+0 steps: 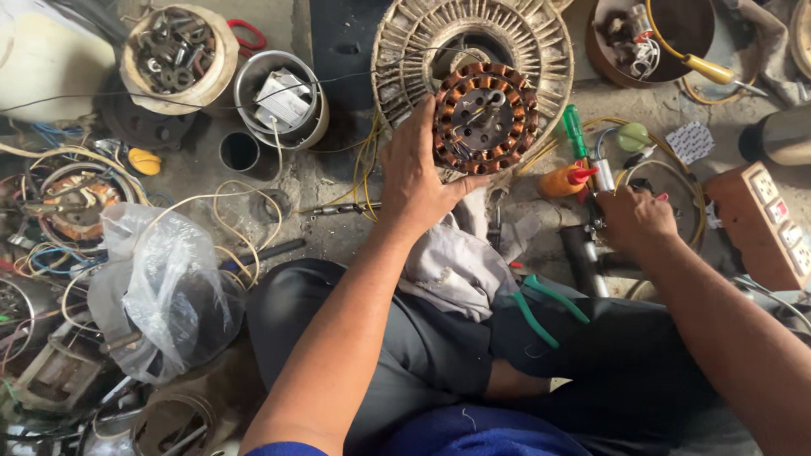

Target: The person is repairing an electric motor stator while sitting on the floor. They use a metal rod to tap the copper windings, a screwdriver to adjust components, and pliers to manipulate wires. The workspace is cluttered with various tools and motor parts.

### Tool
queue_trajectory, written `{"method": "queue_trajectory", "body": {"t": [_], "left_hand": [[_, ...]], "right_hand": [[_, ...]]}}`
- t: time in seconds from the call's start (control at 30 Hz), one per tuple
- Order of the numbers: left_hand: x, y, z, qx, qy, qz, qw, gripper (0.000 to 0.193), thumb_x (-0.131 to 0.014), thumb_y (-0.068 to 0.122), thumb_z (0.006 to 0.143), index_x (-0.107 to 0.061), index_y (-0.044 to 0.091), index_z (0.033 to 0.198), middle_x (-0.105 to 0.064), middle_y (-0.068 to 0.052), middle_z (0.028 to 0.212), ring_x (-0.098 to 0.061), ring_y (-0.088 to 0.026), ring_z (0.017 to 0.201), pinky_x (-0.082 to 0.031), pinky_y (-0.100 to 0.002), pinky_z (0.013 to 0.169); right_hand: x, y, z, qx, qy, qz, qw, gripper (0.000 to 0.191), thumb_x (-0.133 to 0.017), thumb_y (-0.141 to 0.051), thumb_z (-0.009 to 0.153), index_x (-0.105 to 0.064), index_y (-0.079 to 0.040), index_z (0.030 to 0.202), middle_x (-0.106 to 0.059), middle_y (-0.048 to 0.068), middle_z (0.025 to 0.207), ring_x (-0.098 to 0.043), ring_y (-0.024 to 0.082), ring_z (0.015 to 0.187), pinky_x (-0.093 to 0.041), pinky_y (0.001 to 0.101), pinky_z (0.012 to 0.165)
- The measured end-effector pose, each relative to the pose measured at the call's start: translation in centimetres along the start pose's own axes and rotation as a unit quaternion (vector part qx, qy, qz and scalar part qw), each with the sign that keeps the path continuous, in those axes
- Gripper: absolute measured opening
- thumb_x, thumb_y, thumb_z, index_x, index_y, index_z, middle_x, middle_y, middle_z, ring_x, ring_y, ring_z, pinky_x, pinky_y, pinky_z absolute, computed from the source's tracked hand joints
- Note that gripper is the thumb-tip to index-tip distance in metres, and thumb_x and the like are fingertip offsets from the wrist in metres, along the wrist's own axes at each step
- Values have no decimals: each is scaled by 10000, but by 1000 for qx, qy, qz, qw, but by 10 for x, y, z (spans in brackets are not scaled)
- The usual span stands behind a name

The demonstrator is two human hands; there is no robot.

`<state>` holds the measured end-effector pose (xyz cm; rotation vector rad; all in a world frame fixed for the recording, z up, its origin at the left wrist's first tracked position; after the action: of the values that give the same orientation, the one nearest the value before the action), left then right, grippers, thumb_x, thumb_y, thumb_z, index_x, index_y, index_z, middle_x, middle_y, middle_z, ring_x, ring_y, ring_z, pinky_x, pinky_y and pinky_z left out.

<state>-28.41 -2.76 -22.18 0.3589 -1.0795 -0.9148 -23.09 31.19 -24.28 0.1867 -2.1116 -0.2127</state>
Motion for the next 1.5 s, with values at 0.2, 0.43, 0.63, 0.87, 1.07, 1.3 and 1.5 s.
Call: {"method": "queue_trajectory", "body": {"t": [0.2, 0.43, 0.63, 0.87, 1.07, 1.3, 1.5], "left_hand": [[-8, 1, 2, 6, -6, -7, 1000, 1286, -928, 567, 698, -181, 88, 1629, -431, -184, 1595, -447, -380, 1461, -338, -592, 1157], [-8, -5, -1, 29, -21, 0, 999, 1323, -950, 573, 648, -189, 84, 1613, -422, -200, 1581, -435, -381, 1452, -333, -598, 1143], [-8, -8, 1, 28, -26, 9, 999, 1317, -944, 579, 672, -177, 83, 1621, -411, -197, 1591, -422, -382, 1467, -323, -602, 1152], [-5, -6, 4, 38, -23, -5, 999, 1324, -946, 586, 669, -170, 90, 1620, -405, -191, 1592, -416, -381, 1465, -325, -601, 1154], [-8, -4, 2, 44, -19, -8, 999, 1307, -965, 530, 660, -187, 104, 1619, -420, -183, 1589, -432, -374, 1461, -334, -589, 1155], [-10, 1, 1, 27, -10, -21, 999, 1315, -967, 512, 669, -169, 98, 1628, -411, -185, 1598, -420, -374, 1478, -333, -583, 1171], [-10, 2, 1, 46, -28, -12, 999, 1306, -978, 501, 654, -192, 99, 1616, -423, -177, 1589, -423, -372, 1461, -317, -596, 1151]], "right_hand": [[-15, 14, 7, 28, -6, -121, 992, 310, -733, -266, 868, -746, -352, 1165, -660, 33, 1276, -627, 267, 1282, -541, 452, 1023], [-2, 47, 5, -141, 11, 230, 963, 329, -760, -308, 935, -741, -119, 1204, -760, 179, 1091, -748, 341, 968, -578, 447, 860], [3, 84, -2, -90, 471, 441, 759, 184, -665, -194, 1178, -705, -19, 1140, -722, 70, 1064, -662, 208, 918, -527, 329, 825], [6, 31, -77, -34, 413, 436, 799, 209, -540, -135, 1217, -622, 28, 1115, -668, 112, 1015, -636, 165, 849, -487, 300, 731], [12, -87, -168, 265, -55, 627, 731, 223, -794, -45, 791, -761, -84, 1008, -754, 84, 1094, -700, 237, 1026, -559, 340, 893], [32, -88, -210, 412, -254, 724, 491, 386, -704, 22, 885, -626, 90, 1258, -605, 310, 1323, -527, 423, 1234, -436, 515, 1037], [58, -79, -208, 338, -353, 803, 340, 368, -667, -82, 897, -629, 62, 1233, -628, 291, 1310, -563, 414, 1217, -466, 509, 1022]]}}
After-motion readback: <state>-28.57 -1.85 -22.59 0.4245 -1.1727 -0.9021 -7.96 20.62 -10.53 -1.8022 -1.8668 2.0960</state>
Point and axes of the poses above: each hand's wrist, its own z-axis towards the middle knuckle, its own x-axis out of the back of the hand, y = z × x, the point moved 1 cm from there along z, towards the middle knuckle
